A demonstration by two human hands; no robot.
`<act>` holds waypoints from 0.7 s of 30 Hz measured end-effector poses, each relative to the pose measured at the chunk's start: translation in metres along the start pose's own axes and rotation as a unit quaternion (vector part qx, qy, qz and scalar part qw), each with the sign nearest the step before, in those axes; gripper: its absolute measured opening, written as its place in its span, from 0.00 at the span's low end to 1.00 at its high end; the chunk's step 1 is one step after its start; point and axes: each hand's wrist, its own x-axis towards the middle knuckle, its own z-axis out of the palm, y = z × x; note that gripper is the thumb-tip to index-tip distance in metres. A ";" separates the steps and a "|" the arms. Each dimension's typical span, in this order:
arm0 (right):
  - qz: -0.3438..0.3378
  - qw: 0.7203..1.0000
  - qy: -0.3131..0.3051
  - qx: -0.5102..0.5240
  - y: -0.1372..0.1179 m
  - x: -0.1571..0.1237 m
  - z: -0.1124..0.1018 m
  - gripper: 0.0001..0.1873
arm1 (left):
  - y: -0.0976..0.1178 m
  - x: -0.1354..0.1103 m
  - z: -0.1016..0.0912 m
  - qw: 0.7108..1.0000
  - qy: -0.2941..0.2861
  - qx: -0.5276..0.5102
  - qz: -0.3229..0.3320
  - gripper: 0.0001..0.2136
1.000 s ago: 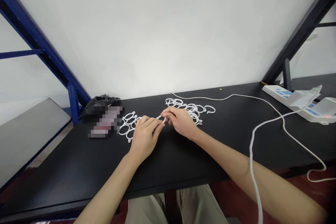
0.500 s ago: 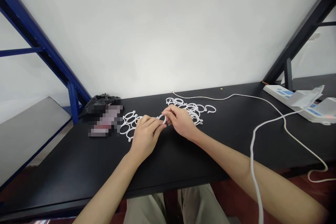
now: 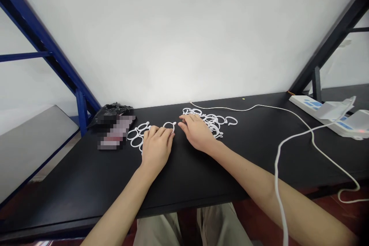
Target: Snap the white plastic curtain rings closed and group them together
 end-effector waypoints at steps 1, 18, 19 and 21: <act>-0.016 0.998 0.005 -0.066 0.004 0.003 0.004 0.19 | -0.001 0.000 0.001 1.000 -0.005 0.022 -0.011 0.10; -0.042 0.973 -0.142 -0.178 0.006 0.015 0.008 0.18 | -0.004 -0.001 0.007 0.996 -0.032 0.060 -0.061 0.11; -0.043 0.973 -0.143 -0.174 0.006 0.014 0.007 0.17 | -0.004 -0.001 0.007 0.996 -0.029 0.058 -0.061 0.11; -0.045 0.974 -0.142 -0.169 0.007 0.013 0.004 0.15 | -0.003 -0.002 0.007 0.997 -0.022 0.055 -0.057 0.11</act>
